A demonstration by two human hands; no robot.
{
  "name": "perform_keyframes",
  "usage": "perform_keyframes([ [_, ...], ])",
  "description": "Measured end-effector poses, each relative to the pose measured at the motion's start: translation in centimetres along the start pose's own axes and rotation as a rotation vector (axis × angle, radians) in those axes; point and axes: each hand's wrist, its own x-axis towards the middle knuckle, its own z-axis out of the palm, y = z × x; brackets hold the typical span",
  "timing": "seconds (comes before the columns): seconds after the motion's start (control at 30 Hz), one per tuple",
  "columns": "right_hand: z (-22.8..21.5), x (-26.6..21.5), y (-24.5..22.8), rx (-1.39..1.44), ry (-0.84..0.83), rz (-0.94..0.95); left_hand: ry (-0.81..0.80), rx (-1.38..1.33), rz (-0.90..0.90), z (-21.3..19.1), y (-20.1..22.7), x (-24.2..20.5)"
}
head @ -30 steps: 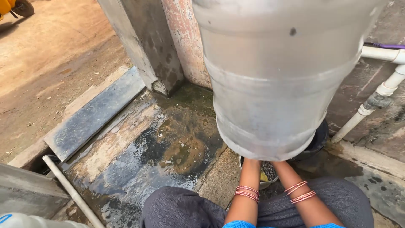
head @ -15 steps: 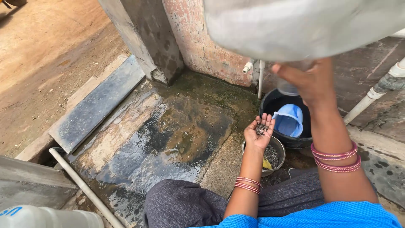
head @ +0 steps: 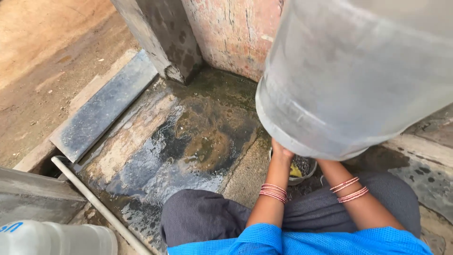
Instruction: The person cleans a large water can by hand, pouring liquid from a blue pitcher into the can and scrubbing the neck area with a purple tool.
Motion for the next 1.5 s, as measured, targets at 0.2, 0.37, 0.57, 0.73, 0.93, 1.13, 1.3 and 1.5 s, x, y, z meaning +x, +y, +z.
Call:
perform_keyframes([
  [0.2,-0.3,-0.7,3.3,0.022,0.005,0.051,0.309,0.656,-0.001,-6.3,-2.3,0.6],
  [0.37,-0.3,-1.4,4.9,0.035,-0.005,0.072,0.178,1.075,-0.034,-10.1,-2.8,1.2],
  [0.57,-0.1,-1.3,5.7,0.038,-0.019,0.070,0.041,0.894,0.067,-10.7,-3.2,1.6],
  [0.73,-0.5,-2.1,6.0,0.037,-0.013,0.074,0.219,1.041,0.013,-10.7,-3.2,1.1],
  [0.93,1.0,-1.3,-1.0,0.007,0.023,-0.082,0.015,0.300,0.000,-4.8,-1.6,-0.3],
  [1.13,-1.6,2.6,-15.9,0.095,0.037,-0.583,-0.316,-0.064,-0.045,9.5,0.5,-3.4],
  [1.3,2.9,2.6,-6.1,-0.068,0.110,-0.256,-0.219,-0.167,0.003,9.4,0.1,-1.3],
  [1.5,2.9,-2.2,5.3,-0.115,0.183,-0.109,0.020,-0.088,0.079,-0.7,-3.3,0.8],
])
